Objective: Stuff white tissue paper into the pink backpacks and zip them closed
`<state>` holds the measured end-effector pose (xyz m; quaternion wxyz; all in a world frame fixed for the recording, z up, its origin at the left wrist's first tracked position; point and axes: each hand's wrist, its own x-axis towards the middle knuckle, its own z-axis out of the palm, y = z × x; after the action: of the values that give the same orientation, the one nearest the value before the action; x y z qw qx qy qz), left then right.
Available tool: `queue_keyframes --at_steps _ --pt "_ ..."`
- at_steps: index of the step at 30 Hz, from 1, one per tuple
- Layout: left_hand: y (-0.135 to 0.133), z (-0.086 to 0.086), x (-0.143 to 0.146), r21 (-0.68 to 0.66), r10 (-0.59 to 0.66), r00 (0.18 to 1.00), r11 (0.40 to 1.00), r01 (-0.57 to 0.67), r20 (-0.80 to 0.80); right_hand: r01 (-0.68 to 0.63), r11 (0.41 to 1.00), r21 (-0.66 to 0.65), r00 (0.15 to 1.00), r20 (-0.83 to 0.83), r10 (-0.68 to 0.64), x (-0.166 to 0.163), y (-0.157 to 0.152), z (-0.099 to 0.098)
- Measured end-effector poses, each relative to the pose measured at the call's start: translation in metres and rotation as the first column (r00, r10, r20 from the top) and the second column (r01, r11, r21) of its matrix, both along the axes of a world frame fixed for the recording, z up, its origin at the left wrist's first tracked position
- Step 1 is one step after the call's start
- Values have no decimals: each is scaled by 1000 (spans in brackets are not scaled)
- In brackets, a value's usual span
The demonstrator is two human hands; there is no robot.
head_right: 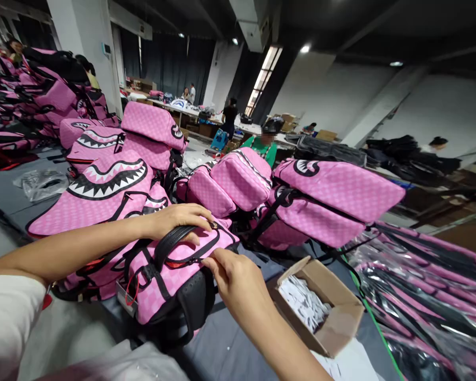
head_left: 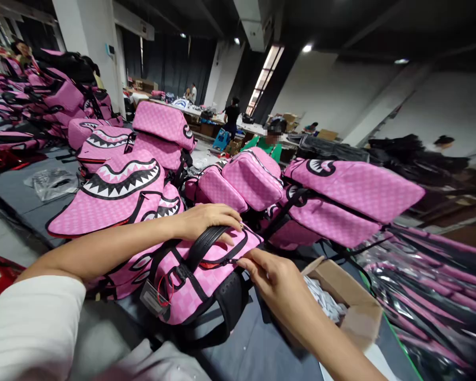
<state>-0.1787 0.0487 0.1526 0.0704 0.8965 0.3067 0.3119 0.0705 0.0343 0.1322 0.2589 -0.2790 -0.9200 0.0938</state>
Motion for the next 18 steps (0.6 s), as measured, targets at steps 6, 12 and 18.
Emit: queue_keyframes --at_steps 6,12,18 --pt "0 -9 25 -94 168 940 985 -147 298 -133 991 3 991 -15 133 -19 -32 10" --pt "-1 -8 42 -198 162 902 976 -88 399 -65 979 -193 994 70 80 -2 -30 13" --pt "-4 -17 59 -220 219 810 969 -115 544 29 972 -231 991 135 3 1 -31 6"
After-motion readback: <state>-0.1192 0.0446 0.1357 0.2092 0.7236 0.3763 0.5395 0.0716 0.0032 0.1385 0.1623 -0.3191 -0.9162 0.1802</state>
